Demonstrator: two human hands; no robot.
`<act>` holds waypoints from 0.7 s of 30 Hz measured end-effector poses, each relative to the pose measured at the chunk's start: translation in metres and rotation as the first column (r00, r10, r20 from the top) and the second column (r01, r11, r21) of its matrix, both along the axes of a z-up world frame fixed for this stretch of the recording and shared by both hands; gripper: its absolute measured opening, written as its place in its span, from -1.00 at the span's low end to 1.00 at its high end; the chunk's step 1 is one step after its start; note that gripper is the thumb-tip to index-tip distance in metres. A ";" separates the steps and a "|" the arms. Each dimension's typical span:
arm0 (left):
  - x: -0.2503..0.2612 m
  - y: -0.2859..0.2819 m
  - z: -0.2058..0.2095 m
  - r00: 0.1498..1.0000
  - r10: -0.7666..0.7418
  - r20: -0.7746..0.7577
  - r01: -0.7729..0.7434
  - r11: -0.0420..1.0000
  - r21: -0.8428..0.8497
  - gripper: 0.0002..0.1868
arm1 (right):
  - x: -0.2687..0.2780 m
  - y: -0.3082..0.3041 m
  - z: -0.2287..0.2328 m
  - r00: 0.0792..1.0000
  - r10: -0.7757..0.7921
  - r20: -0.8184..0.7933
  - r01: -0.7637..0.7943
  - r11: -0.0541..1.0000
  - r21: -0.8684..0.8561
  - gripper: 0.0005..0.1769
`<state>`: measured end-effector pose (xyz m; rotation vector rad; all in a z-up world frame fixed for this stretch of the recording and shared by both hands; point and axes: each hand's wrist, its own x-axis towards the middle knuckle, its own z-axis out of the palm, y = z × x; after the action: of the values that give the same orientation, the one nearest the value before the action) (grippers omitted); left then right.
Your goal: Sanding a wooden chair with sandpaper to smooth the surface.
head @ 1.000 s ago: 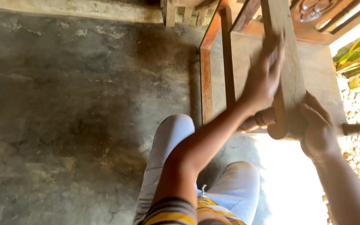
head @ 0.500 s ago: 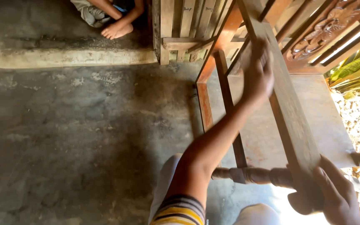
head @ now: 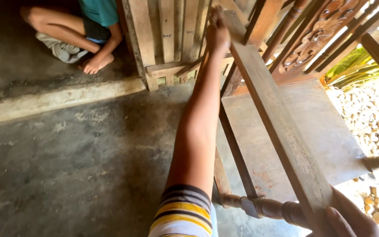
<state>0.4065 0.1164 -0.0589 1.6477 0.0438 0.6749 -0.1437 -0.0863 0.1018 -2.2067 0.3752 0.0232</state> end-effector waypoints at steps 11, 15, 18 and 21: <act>-0.330 -0.028 0.078 0.830 -0.430 0.357 0.288 0.877 0.385 -0.79 | 0.002 0.044 0.032 0.962 -0.255 -0.098 0.265 0.958 0.110 -0.48; -0.284 0.000 0.102 0.777 -0.572 0.262 0.259 0.671 0.695 -0.77 | -0.009 -0.029 -0.027 0.964 -0.233 -0.130 0.231 0.972 -0.030 -0.45; -0.194 0.002 0.104 0.899 -0.438 -0.007 0.250 0.501 0.829 -0.56 | -0.015 -0.041 -0.039 0.992 -0.102 -0.075 0.103 0.995 0.000 -0.36; -0.209 -0.024 0.096 0.961 -0.230 -0.154 0.222 0.311 0.924 -0.72 | -0.015 -0.039 -0.037 0.996 -0.086 0.008 0.086 0.996 -0.029 -0.43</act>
<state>0.1974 0.0925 0.0372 2.7223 -0.7367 0.4740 -0.1589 -0.1254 0.0644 -2.2164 0.4697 -0.0366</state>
